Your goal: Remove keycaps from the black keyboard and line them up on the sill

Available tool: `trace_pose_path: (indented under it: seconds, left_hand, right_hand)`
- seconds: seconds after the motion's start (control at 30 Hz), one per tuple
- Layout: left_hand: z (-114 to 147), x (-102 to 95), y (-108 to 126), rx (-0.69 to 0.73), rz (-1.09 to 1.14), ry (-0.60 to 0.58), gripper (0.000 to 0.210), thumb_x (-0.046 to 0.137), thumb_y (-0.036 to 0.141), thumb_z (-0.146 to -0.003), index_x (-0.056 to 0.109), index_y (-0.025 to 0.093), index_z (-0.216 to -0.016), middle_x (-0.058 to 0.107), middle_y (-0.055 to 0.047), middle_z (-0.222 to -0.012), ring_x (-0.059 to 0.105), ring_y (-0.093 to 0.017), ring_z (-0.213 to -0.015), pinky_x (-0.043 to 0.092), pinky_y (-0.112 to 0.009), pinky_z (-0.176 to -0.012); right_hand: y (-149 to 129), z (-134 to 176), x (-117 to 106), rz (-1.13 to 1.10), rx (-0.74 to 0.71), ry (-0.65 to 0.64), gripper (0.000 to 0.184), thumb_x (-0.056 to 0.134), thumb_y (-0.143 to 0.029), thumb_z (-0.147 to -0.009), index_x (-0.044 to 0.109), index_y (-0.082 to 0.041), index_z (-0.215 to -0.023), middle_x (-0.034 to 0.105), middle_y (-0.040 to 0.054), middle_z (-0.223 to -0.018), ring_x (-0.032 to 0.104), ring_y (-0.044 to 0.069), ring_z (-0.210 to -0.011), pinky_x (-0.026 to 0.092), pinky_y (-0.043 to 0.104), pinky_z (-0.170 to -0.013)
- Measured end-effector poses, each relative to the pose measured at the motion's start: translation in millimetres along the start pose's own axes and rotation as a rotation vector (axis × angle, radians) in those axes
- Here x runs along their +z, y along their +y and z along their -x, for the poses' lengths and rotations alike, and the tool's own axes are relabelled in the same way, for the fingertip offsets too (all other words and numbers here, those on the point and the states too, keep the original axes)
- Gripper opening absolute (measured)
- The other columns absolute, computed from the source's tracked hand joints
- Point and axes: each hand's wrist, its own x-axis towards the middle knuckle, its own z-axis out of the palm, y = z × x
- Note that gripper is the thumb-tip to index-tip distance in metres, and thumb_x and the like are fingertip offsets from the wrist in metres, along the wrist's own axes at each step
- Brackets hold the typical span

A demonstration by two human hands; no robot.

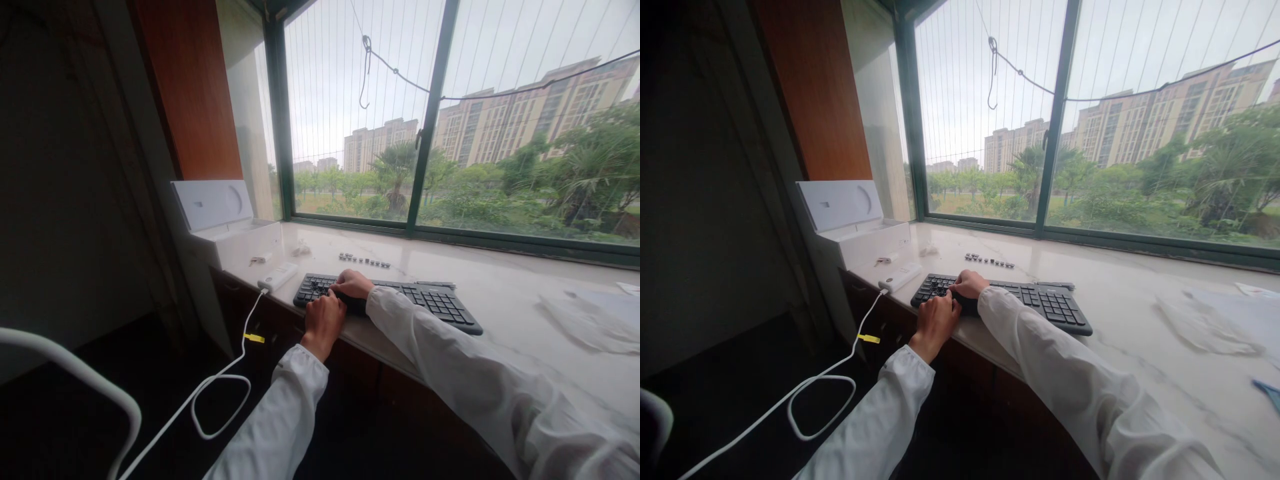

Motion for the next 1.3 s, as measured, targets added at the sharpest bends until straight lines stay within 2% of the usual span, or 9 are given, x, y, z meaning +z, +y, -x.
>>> trace_pose_path:
  seconds: [0.4,0.63,0.83,1.13,1.3]
  left_hand:
    - [-8,-3.0,-1,-0.016,0.02,0.029,0.039,0.038,0.034,-0.096,0.071,0.015,-0.089,0.071,-0.015,-0.087,0.07,-0.026,-0.084,0.051,-0.035,-0.075]
    - [-14,2.7,-7,-0.061,0.039,0.082,0.04,0.039,0.037,-0.095,0.074,0.018,-0.089,0.072,-0.013,-0.086,0.069,-0.025,-0.082,0.049,-0.033,-0.072]
    - [-11,6.7,-11,-0.094,0.066,0.108,0.04,0.038,0.044,-0.095,0.075,0.027,-0.092,0.073,-0.009,-0.085,0.069,-0.024,-0.082,0.046,-0.032,-0.071]
    - [-6,6.8,-10,-0.123,0.097,0.125,0.035,0.04,0.042,-0.095,0.069,0.032,-0.112,0.074,-0.007,-0.09,0.068,-0.023,-0.083,0.044,-0.03,-0.072]
    - [-7,7.1,-12,-0.108,0.097,0.108,0.04,0.037,0.043,-0.096,0.074,0.029,-0.096,0.073,-0.008,-0.089,0.068,-0.023,-0.083,0.044,-0.031,-0.072]
  right_hand:
    - [-8,3,0,0.03,0.025,0.017,0.028,0.065,-0.046,-0.077,0.078,-0.023,-0.087,0.073,0.0059,-0.089,0.064,0.02,-0.087,0.041,0.025,-0.067]
    - [-5,1,-2,0.033,0.008,-0.008,0.029,0.066,-0.047,-0.077,0.077,-0.023,-0.088,0.073,0.005,-0.088,0.064,0.019,-0.085,0.041,0.024,-0.066]
    - [-4,1,-4,0.018,0.019,-0.016,0.031,0.069,-0.05,-0.075,0.078,-0.024,-0.089,0.073,0.004,-0.084,0.063,0.017,-0.084,0.041,0.022,-0.066]
    - [-2,1,-2,0.028,-0.017,-0.001,0.03,0.065,-0.048,-0.079,0.078,-0.023,-0.089,0.073,0.004,-0.086,0.064,0.018,-0.085,0.041,0.023,-0.067]
    - [-3,2,0,0.048,-0.005,0.029,0.03,0.063,-0.048,-0.079,0.076,-0.025,-0.091,0.073,0.005,-0.093,0.064,0.019,-0.088,0.04,0.026,-0.068]
